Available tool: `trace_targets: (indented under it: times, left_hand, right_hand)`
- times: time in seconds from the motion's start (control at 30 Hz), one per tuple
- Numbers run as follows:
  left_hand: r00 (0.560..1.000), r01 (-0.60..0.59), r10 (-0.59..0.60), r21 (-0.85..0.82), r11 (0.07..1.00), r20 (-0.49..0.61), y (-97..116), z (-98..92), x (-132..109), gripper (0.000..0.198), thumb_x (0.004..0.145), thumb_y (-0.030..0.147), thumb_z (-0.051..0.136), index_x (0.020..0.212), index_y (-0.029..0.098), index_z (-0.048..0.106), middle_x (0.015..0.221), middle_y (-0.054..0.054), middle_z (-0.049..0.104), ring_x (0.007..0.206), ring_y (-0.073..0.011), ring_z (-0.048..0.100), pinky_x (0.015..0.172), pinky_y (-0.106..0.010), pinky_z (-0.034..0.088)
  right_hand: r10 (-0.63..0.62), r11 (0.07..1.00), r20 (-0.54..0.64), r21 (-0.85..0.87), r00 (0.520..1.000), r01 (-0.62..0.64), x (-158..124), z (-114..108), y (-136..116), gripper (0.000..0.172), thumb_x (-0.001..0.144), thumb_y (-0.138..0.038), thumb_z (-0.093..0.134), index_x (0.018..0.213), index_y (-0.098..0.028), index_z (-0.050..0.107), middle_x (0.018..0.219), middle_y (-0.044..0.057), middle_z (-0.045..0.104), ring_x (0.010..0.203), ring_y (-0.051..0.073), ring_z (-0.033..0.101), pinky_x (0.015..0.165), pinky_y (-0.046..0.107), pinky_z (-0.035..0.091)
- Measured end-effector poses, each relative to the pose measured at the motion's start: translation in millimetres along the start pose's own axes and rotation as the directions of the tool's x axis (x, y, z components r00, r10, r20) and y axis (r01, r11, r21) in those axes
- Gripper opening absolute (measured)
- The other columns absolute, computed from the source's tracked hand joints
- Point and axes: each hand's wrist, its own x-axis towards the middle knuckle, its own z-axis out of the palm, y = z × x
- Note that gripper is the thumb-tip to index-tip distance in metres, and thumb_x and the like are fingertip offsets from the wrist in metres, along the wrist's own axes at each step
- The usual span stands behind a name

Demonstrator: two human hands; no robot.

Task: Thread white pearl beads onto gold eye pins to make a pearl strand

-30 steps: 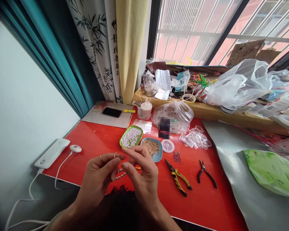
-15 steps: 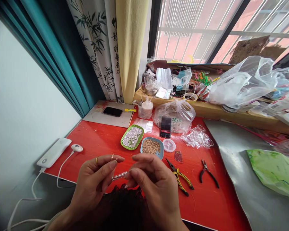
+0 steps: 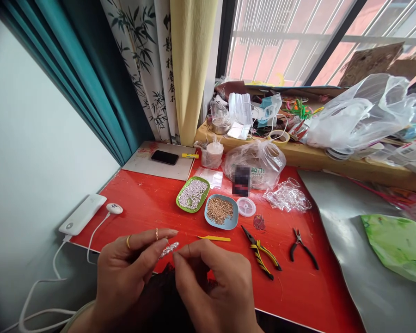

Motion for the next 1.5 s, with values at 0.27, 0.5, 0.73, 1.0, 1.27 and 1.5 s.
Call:
trace_targets:
  times: [0.27, 0.5, 0.73, 1.0, 1.27, 1.5]
  left_hand:
    - [0.995, -0.094, 0.095, 0.054, 0.994, -0.013, -4, -1.8, -1, 0.025, 0.064, 0.013, 0.063, 0.068, 0.034, 0.077, 0.047, 0.003, 0.065, 0.038, -0.0102, 0.048, 0.038, -0.022, 0.041]
    - [0.985, -0.172, 0.174, 0.078, 0.982, -0.014, -6, -0.1, 0, 0.028, 0.066, 0.010, 0.063, 0.073, 0.034, 0.077, 0.047, 0.004, 0.065, 0.037, -0.0098, 0.049, 0.038, -0.021, 0.042]
    - [0.977, -0.212, 0.212, 0.085, 0.974, 0.006, -9, -0.9, 2, 0.031, 0.067, 0.008, 0.064, 0.075, 0.034, 0.077, 0.046, 0.005, 0.063, 0.037, -0.0097, 0.050, 0.039, -0.021, 0.044]
    - [0.928, -0.354, 0.369, 0.201, 0.914, -0.045, -12, -1.6, 0, 0.028, 0.069, 0.012, 0.066, 0.083, 0.034, 0.076, 0.046, 0.004, 0.061, 0.037, -0.0103, 0.046, 0.039, -0.023, 0.040]
    - [0.821, -0.566, 0.563, 0.258, 0.783, 0.093, -18, -6.9, 3, 0.053, 0.068, 0.000, 0.065, 0.107, 0.036, 0.067, 0.054, 0.005, 0.064, 0.041, -0.0096, 0.053, 0.040, -0.019, 0.044]
    - [0.911, -0.412, 0.407, 0.148, 0.899, 0.067, -15, -3.8, 1, 0.040, 0.074, 0.008, 0.061, 0.102, 0.035, 0.070, 0.046, 0.007, 0.058, 0.036, -0.0071, 0.049, 0.041, -0.017, 0.042]
  right_hand:
    - [0.008, 0.995, 0.027, -0.095, 1.000, -0.006, 4, 5, -3, 0.022, 0.075, -0.015, 0.052, 0.054, -0.022, 0.055, 0.041, -0.006, 0.053, 0.032, 0.007, 0.047, 0.035, 0.017, 0.040]
    - [0.020, 0.996, 0.010, -0.088, 1.000, -0.019, 5, 6, -2, 0.021, 0.074, -0.014, 0.051, 0.055, -0.022, 0.054, 0.042, -0.006, 0.054, 0.033, 0.006, 0.049, 0.035, 0.016, 0.041]
    - [-0.006, 0.992, 0.001, -0.122, 1.000, 0.006, 7, 7, -1, 0.021, 0.074, -0.013, 0.051, 0.055, -0.021, 0.054, 0.042, -0.007, 0.054, 0.033, 0.005, 0.048, 0.036, 0.014, 0.039]
    - [-0.062, 0.975, -0.013, -0.215, 0.998, 0.058, 4, 7, 1, 0.020, 0.077, -0.016, 0.052, 0.057, -0.021, 0.054, 0.043, -0.006, 0.055, 0.034, 0.007, 0.047, 0.034, 0.018, 0.039]
    - [-0.061, 0.988, -0.043, -0.145, 0.997, 0.054, 0, 12, 5, 0.018, 0.080, -0.016, 0.053, 0.063, -0.021, 0.057, 0.046, -0.005, 0.057, 0.037, 0.006, 0.050, 0.038, 0.017, 0.041]
    - [0.020, 0.988, 0.011, 0.151, 1.000, -0.021, -1, 20, 17, 0.012, 0.085, -0.014, 0.052, 0.077, -0.022, 0.057, 0.058, -0.004, 0.062, 0.046, 0.008, 0.059, 0.043, 0.017, 0.049]
